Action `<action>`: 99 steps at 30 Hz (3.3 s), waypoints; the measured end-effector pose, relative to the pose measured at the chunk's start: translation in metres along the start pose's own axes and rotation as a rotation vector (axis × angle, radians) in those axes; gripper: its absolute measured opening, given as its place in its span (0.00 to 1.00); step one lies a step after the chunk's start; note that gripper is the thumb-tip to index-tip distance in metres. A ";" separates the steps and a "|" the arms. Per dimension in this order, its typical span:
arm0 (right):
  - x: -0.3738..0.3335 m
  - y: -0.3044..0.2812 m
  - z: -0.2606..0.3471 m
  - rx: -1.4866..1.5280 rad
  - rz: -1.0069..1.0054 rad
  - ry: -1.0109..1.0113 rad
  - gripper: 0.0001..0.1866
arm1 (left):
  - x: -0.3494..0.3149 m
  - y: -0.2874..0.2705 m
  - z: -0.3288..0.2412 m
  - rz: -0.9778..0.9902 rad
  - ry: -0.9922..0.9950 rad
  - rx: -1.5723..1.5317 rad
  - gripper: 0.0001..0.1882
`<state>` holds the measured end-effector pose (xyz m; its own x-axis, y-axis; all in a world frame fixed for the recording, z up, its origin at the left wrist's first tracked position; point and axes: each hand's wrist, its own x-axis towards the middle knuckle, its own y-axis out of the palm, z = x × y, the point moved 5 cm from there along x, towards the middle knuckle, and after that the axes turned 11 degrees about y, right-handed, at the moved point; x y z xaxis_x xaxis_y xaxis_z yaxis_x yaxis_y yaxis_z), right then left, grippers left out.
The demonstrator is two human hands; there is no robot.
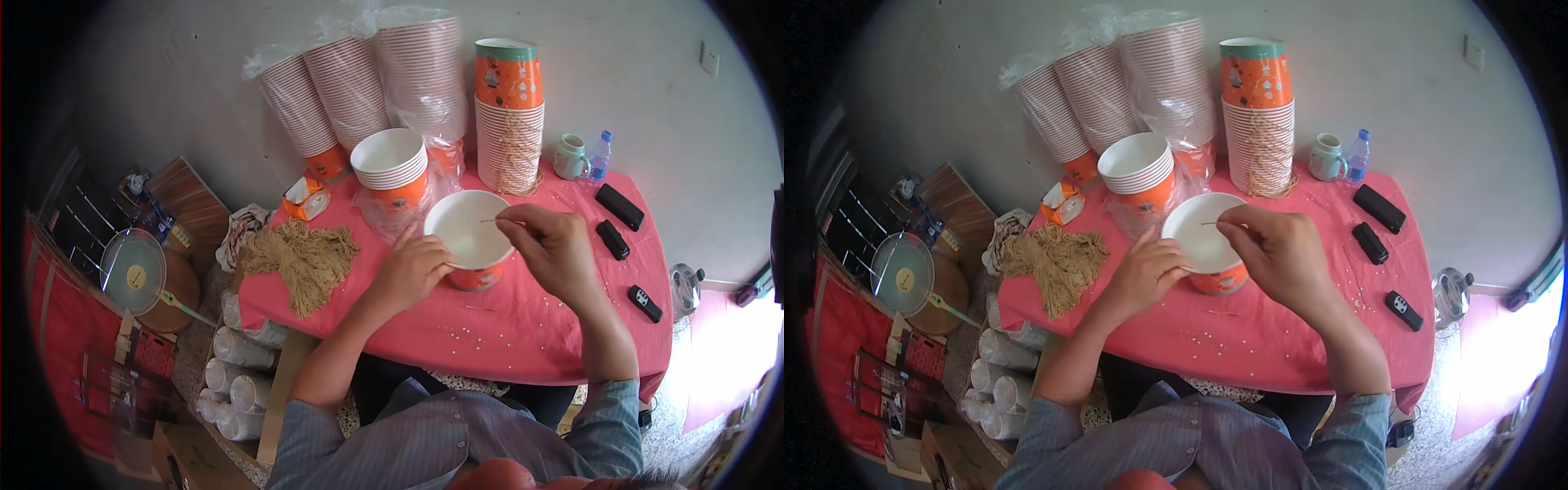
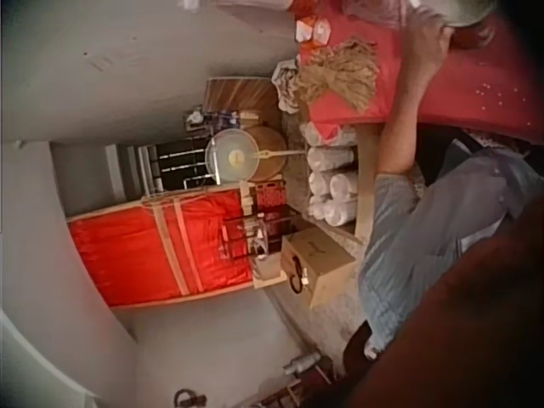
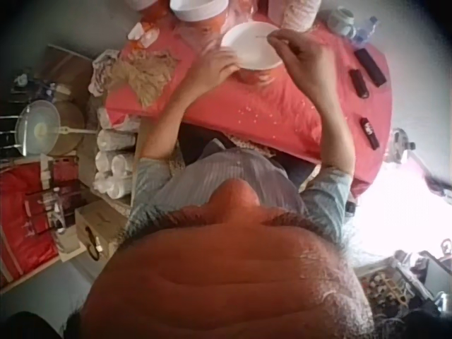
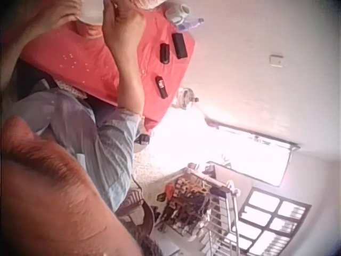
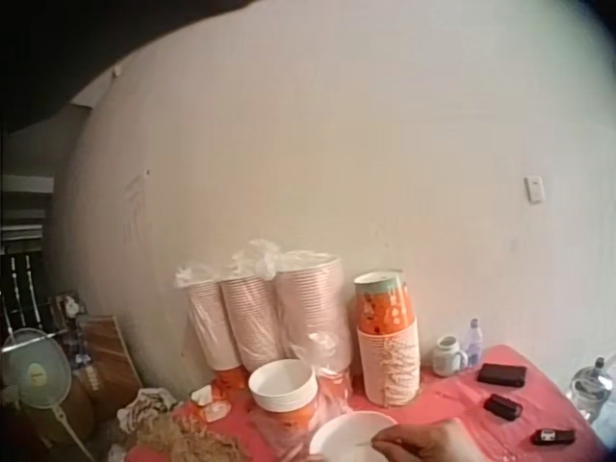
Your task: Threading a piece of string through pre-punched holes in a decorative paper bucket to create a handle.
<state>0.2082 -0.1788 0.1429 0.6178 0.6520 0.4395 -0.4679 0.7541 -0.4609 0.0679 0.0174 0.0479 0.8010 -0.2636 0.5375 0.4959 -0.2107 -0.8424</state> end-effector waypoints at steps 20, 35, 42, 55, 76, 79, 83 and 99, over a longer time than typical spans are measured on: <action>0.032 0.059 -0.062 0.458 0.375 0.047 0.06 | 0.015 -0.028 0.003 -0.087 -0.479 -0.750 0.12; 0.026 0.058 -0.051 0.310 0.347 -0.211 0.05 | 0.024 -0.028 -0.021 -0.295 -0.579 -0.493 0.09; 0.028 0.058 -0.057 0.346 0.391 -0.109 0.06 | 0.021 -0.026 -0.013 -0.248 -0.554 -0.551 0.09; 0.003 0.051 -0.023 0.043 0.273 -0.407 0.11 | 0.006 -0.013 -0.003 -0.287 -0.581 -0.726 0.19; -0.009 0.055 -0.004 -0.238 0.227 -0.530 0.09 | 0.004 0.003 -0.002 -0.333 -0.549 -0.966 0.11; -0.002 0.053 -0.013 -0.121 0.292 -0.454 0.09 | 0.004 0.004 0.001 -0.335 -0.590 -0.936 0.08; 0.009 0.052 -0.028 0.044 0.270 -0.306 0.08 | 0.004 0.001 -0.001 -0.346 -0.633 -0.872 0.07; 0.003 0.059 -0.032 -0.059 0.067 -0.258 0.06 | 0.002 0.007 -0.016 -0.448 -0.602 -0.721 0.09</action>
<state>0.2025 -0.1342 0.0926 0.4017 0.7047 0.5848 -0.4601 0.7075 -0.5365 0.0676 0.0006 0.0430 0.7260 0.4491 0.5208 0.6296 -0.7386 -0.2408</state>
